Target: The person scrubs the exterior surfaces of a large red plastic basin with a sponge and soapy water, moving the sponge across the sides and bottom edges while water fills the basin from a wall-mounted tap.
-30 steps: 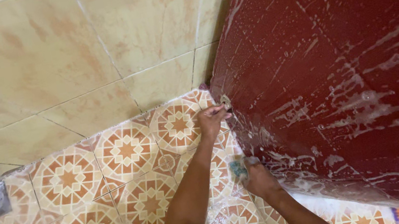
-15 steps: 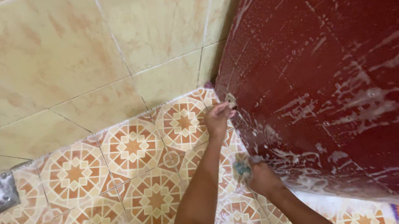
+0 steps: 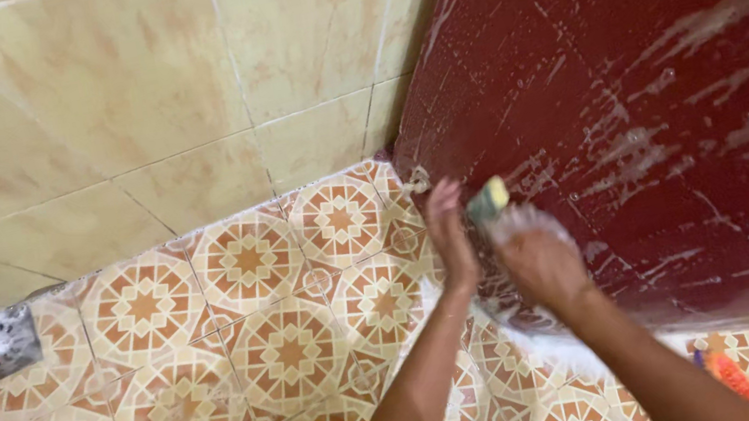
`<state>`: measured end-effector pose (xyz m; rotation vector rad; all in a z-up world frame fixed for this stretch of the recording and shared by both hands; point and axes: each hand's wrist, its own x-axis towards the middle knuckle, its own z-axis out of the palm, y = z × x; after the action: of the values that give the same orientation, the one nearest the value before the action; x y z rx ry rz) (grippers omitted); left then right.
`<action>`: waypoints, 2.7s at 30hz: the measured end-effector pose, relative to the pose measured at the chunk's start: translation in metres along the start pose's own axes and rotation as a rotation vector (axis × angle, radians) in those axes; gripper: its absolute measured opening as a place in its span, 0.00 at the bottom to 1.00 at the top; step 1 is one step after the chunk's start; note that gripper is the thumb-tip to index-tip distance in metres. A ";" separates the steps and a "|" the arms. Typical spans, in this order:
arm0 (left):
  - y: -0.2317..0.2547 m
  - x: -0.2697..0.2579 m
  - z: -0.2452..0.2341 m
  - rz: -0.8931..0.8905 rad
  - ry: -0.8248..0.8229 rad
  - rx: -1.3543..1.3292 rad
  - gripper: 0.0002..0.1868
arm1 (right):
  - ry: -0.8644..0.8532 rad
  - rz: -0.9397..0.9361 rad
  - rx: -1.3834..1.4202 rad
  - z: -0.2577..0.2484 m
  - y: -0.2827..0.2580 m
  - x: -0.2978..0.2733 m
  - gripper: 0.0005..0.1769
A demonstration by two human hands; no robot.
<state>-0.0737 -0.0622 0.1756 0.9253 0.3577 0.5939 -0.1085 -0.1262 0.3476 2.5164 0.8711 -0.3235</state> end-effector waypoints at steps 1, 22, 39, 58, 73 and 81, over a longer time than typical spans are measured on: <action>0.023 -0.010 0.016 0.072 -0.116 0.053 0.34 | 0.173 -0.008 0.012 -0.007 0.004 0.002 0.22; -0.219 0.014 -0.059 0.093 0.147 0.573 0.33 | -0.009 -0.101 0.114 0.150 0.005 0.067 0.16; -0.178 -0.010 -0.046 0.015 0.177 0.374 0.25 | -0.120 -0.101 0.185 0.124 -0.007 0.072 0.20; -0.217 0.090 -0.075 0.279 0.164 0.868 0.24 | -0.077 -0.203 0.091 0.123 -0.009 0.056 0.27; -0.174 -0.027 -0.024 -0.089 0.112 0.284 0.26 | 0.297 -0.266 0.248 0.143 -0.007 0.054 0.19; -0.045 0.032 0.044 0.314 -0.029 0.416 0.22 | 0.240 0.063 0.301 0.080 0.006 0.034 0.26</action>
<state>-0.0106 -0.0913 0.1622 1.4037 0.3173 0.8090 -0.0840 -0.1522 0.2681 2.9010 0.8858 -0.1415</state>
